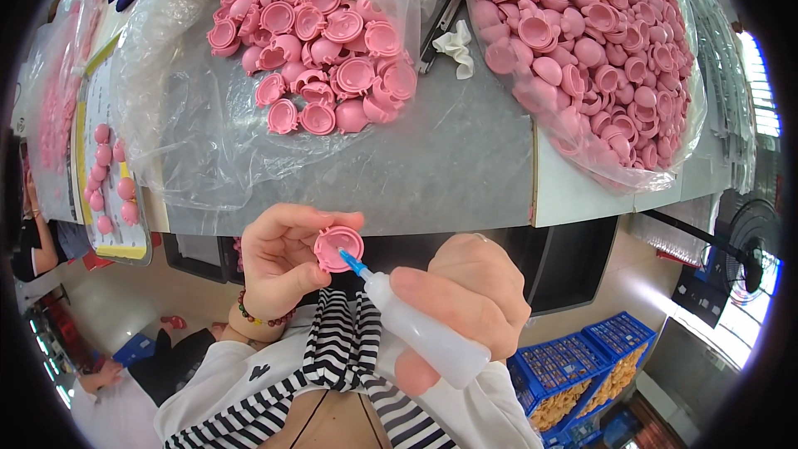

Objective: Apply glue to plastic sphere halves and press them together to complete the assembly.

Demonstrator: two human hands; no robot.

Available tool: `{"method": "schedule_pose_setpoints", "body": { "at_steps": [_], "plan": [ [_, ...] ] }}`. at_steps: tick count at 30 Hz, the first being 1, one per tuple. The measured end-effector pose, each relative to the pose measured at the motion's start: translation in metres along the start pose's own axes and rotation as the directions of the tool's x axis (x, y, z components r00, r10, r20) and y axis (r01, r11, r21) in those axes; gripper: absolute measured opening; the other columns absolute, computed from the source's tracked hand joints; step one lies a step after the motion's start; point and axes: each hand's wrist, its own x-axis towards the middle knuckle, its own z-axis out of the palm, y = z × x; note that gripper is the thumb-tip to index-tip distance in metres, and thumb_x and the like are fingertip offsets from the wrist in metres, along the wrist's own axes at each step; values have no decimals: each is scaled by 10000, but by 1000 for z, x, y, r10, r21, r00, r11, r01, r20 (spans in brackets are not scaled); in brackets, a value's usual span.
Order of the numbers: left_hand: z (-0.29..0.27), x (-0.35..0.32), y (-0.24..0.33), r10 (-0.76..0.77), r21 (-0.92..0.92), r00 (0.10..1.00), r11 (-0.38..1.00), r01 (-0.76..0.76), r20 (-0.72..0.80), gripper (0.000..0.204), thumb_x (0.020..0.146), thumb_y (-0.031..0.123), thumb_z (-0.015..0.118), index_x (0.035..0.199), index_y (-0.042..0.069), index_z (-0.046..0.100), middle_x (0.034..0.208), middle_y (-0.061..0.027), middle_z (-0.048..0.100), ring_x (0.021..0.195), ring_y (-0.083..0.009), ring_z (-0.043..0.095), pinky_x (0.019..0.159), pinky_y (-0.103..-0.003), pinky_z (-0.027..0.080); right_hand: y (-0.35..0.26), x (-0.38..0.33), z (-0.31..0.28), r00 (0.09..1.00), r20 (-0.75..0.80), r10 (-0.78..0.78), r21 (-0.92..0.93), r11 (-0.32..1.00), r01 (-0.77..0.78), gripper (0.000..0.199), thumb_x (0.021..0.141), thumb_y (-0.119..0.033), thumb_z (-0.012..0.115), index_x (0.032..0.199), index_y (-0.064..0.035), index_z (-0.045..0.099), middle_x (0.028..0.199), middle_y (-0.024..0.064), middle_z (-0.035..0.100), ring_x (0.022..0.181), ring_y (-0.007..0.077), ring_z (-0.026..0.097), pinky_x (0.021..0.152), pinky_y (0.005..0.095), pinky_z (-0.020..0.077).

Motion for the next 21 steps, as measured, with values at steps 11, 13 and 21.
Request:
{"method": "schedule_pose_setpoints", "body": {
  "at_steps": [11,13,21],
  "plan": [
    [8,-3,5,187,332,975,933,-139,-118,346,683,-128,624,1014,-94,529,1110,-253,518,1020,-245,543,853,-310,453,-1,1,-7,995,-4,97,-21,995,-97,580,730,-532,567,812,39,623,589,35,538,452,111,461,379,231,317],
    [6,-5,2,341,516,937,817,-257,-73,374,678,-134,627,1030,-81,510,1115,-258,513,1017,-253,543,855,-329,451,0,1,-7,992,68,107,14,994,-108,574,744,-527,558,801,40,620,588,34,540,445,115,459,383,237,325],
    [-4,0,-2,-13,-244,1000,970,12,-3,413,818,66,563,1177,-2,372,1198,-246,451,989,-236,548,830,-333,468,35,-6,-13,970,-214,114,-147,978,-147,500,834,-346,493,1088,84,463,963,175,546,796,245,558,694,293,467]
  ]
}}
